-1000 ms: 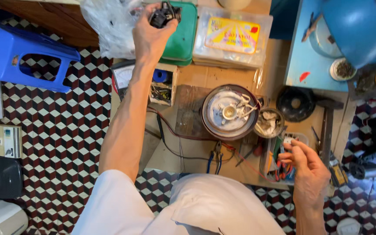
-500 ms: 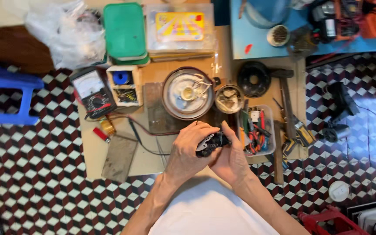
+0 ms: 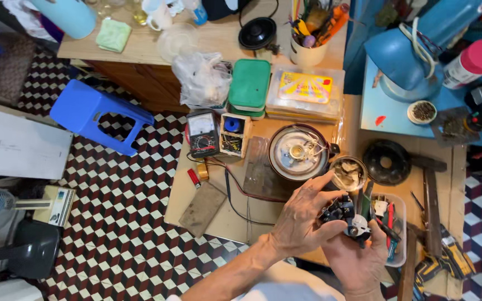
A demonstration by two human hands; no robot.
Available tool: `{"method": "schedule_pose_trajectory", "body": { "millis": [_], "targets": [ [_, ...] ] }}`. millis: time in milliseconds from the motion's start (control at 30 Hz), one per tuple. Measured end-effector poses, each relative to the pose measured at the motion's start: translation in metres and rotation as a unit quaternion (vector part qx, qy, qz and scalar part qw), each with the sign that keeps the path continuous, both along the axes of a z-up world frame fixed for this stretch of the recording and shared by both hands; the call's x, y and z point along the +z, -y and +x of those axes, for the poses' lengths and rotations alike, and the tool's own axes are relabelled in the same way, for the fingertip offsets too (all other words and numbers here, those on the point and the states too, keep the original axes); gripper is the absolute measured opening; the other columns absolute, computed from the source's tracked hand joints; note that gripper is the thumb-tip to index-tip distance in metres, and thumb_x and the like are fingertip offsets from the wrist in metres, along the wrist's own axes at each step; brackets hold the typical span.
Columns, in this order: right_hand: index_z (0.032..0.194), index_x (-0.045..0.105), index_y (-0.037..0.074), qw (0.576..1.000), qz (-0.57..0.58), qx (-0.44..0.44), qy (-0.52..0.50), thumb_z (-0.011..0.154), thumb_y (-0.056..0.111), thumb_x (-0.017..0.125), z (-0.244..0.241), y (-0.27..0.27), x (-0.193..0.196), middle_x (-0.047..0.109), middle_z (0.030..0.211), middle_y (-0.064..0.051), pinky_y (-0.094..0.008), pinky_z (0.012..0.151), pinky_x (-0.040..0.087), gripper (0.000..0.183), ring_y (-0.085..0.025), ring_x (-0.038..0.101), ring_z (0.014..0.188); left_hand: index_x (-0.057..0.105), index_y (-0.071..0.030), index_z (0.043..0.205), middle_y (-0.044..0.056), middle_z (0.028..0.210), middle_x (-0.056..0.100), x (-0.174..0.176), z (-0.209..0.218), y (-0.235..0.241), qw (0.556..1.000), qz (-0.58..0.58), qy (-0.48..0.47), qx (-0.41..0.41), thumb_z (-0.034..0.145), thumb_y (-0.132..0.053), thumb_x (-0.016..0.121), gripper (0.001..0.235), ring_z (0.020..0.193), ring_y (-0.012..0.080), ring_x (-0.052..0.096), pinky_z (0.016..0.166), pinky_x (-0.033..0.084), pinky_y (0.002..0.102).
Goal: The person disassembles a small electrical component, uses pliers to adjust internal parts, and then works on a circular fan motor assembly by bending and arranging wires. The person places a small part into a green bag and continues manipulating wires on the motor.
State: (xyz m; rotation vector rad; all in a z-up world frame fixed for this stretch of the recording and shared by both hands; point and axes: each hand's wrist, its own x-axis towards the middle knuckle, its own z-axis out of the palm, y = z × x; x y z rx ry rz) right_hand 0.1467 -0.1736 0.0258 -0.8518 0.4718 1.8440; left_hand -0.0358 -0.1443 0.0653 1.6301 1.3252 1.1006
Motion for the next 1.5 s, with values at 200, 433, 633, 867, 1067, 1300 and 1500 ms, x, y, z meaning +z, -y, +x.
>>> {"method": "schedule_pose_trajectory", "body": {
  "millis": [200,433,633,867,1067,1300,1500],
  "targets": [
    [0.132,0.058,0.007,0.993,-0.024,0.013,-0.115,0.095,0.032,0.071,-0.032,-0.017,0.001,0.066,0.127,-0.009,-0.043,0.113,0.043,0.046,-0.023,0.058,0.123,0.059,-0.006,0.141,0.024,0.165,0.043,-0.002,-0.013,0.026,0.992,-0.085,0.038,0.081,0.108,-0.031,0.051,0.043,0.149,0.0403,0.047,0.124,0.036,0.050],
    [0.143,0.054,0.011,0.988,0.119,0.003,-0.102,0.095,0.038,0.062,-0.007,0.008,0.032,0.066,0.124,-0.011,-0.050,0.101,0.046,0.055,-0.027,0.063,0.114,0.055,-0.003,0.135,0.025,0.157,0.045,-0.015,0.018,0.013,0.969,-0.147,0.168,-0.102,0.098,-0.024,0.063,0.044,0.149,0.0371,0.042,0.116,0.040,0.045],
    [0.138,0.056,0.009,0.954,0.095,-0.259,0.113,0.094,0.035,0.061,0.023,0.111,0.045,0.066,0.124,-0.011,-0.048,0.100,0.051,0.051,-0.027,0.064,0.115,0.052,-0.006,0.138,0.014,0.159,0.043,-0.038,0.076,0.024,0.839,-0.273,0.176,-0.437,0.095,-0.027,0.066,0.050,0.140,0.0298,0.051,0.111,0.043,0.041],
    [0.141,0.057,0.008,0.827,0.127,-0.507,0.209,0.097,0.033,0.061,0.017,0.265,0.089,0.065,0.126,-0.013,-0.047,0.097,0.052,0.050,-0.028,0.063,0.113,0.071,-0.001,0.131,0.016,0.119,0.071,-0.041,0.168,0.134,0.744,-0.374,0.137,-0.536,0.104,-0.021,0.059,0.035,0.103,0.0145,0.062,0.089,0.049,0.029],
    [0.138,0.058,0.006,0.709,0.092,-0.662,0.227,0.094,0.033,0.064,-0.033,0.397,0.111,0.066,0.126,-0.016,-0.050,0.096,0.053,0.051,-0.027,0.064,0.112,0.074,-0.007,0.122,0.015,0.091,0.082,-0.009,0.180,0.245,0.672,-0.367,-0.016,-0.643,0.100,-0.032,0.056,0.038,0.084,0.0178,0.077,0.079,0.060,0.029],
    [0.127,0.064,0.005,0.585,0.061,-0.767,0.258,0.091,0.031,0.068,-0.101,0.558,0.134,0.068,0.122,-0.019,-0.050,0.090,0.057,0.045,-0.028,0.064,0.110,0.081,-0.003,0.107,0.012,0.100,0.084,0.035,0.164,0.421,0.565,-0.295,-0.043,-0.769,0.104,-0.055,0.046,0.063,0.097,0.0170,0.079,0.090,0.057,0.030],
    [0.116,0.064,0.005,0.454,-0.007,-0.860,0.232,0.090,0.031,0.071,-0.159,0.670,0.136,0.070,0.118,-0.019,-0.050,0.093,0.056,0.037,-0.028,0.065,0.111,0.075,-0.007,0.106,0.014,0.096,0.074,0.077,0.162,0.565,0.563,-0.178,-0.107,-0.800,0.095,-0.045,0.062,0.042,0.088,0.0291,0.068,0.080,0.054,0.043]
  ]
}}
